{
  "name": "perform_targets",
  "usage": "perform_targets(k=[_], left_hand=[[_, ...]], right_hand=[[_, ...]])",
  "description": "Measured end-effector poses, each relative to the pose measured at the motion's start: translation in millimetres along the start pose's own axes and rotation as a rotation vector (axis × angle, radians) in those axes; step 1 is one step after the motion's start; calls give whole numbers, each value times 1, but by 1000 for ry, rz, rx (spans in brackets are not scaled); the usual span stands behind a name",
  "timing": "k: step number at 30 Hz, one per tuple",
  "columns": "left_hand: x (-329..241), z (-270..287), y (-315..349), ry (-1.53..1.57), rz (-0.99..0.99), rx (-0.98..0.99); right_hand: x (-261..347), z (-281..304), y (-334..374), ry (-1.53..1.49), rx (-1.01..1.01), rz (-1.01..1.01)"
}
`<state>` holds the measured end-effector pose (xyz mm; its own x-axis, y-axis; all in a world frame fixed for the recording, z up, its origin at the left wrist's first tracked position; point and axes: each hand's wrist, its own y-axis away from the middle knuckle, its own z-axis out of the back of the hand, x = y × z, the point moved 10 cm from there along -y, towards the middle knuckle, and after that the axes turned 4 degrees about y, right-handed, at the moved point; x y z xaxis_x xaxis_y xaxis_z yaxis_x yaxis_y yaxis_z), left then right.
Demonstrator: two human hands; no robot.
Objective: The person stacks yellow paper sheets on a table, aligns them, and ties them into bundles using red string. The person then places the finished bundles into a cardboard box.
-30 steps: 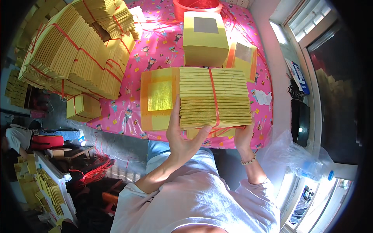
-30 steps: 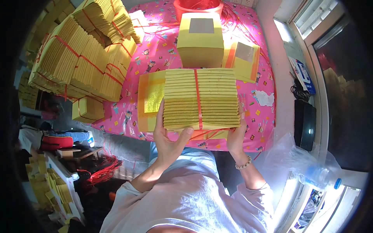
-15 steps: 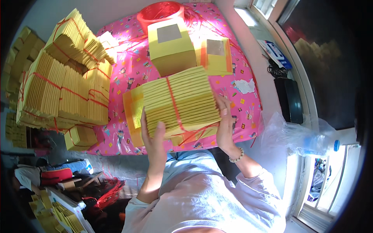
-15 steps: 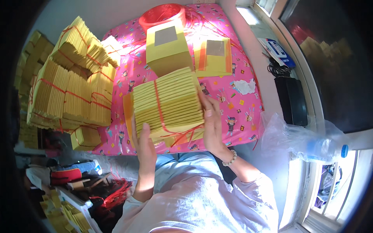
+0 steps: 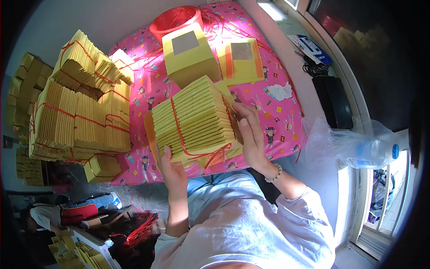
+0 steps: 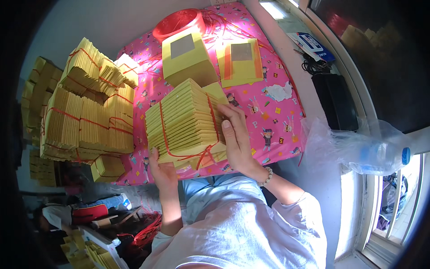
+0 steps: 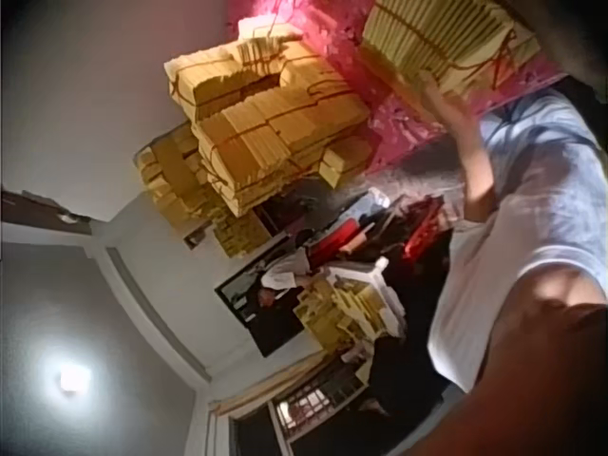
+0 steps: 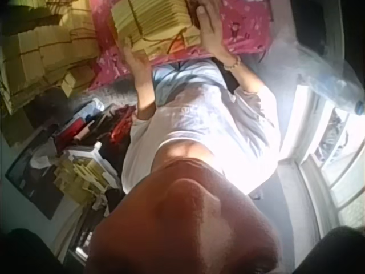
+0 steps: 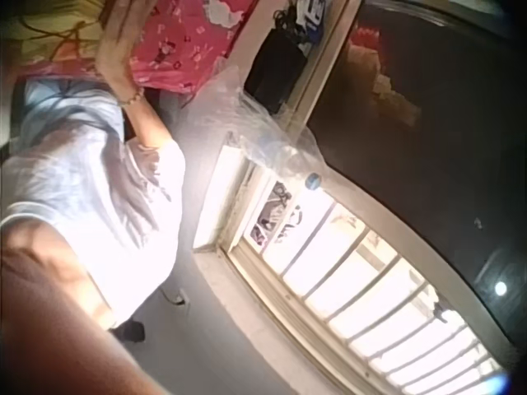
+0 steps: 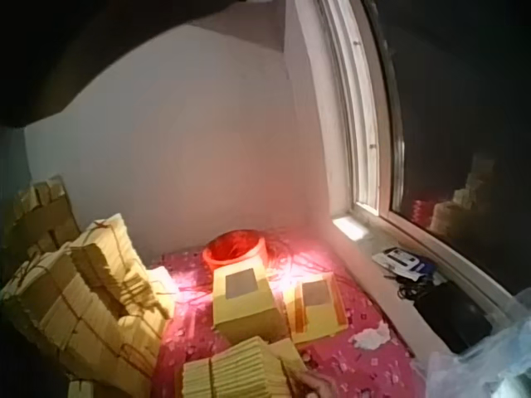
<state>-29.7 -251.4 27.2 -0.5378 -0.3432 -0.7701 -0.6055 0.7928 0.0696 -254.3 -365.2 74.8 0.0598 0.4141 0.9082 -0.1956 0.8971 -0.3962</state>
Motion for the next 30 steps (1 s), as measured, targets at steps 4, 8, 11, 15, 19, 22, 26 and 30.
perform_targets(k=[4,8,11,15,19,22,26,30], left_hand=[[-2,-2,1,26,3,5],[-1,3,2,72,16,7],[0,4,2,74,21,15],[1,8,2,58,-1,6],[2,16,1,147,28,-5],[2,22,-2,207,43,-7],[0,31,-4,248,50,-17],[-7,34,-12,361,76,39]], right_hand=[[15,-2,-1,104,76,76],[27,-6,-4,142,118,91],[27,-8,-4,168,121,112],[18,-3,-8,184,109,105],[-6,-3,-8,59,97,-56],[-33,-21,-10,-269,160,-268],[-62,-54,1,-540,290,-470],[3,-58,-13,-546,426,-312]])
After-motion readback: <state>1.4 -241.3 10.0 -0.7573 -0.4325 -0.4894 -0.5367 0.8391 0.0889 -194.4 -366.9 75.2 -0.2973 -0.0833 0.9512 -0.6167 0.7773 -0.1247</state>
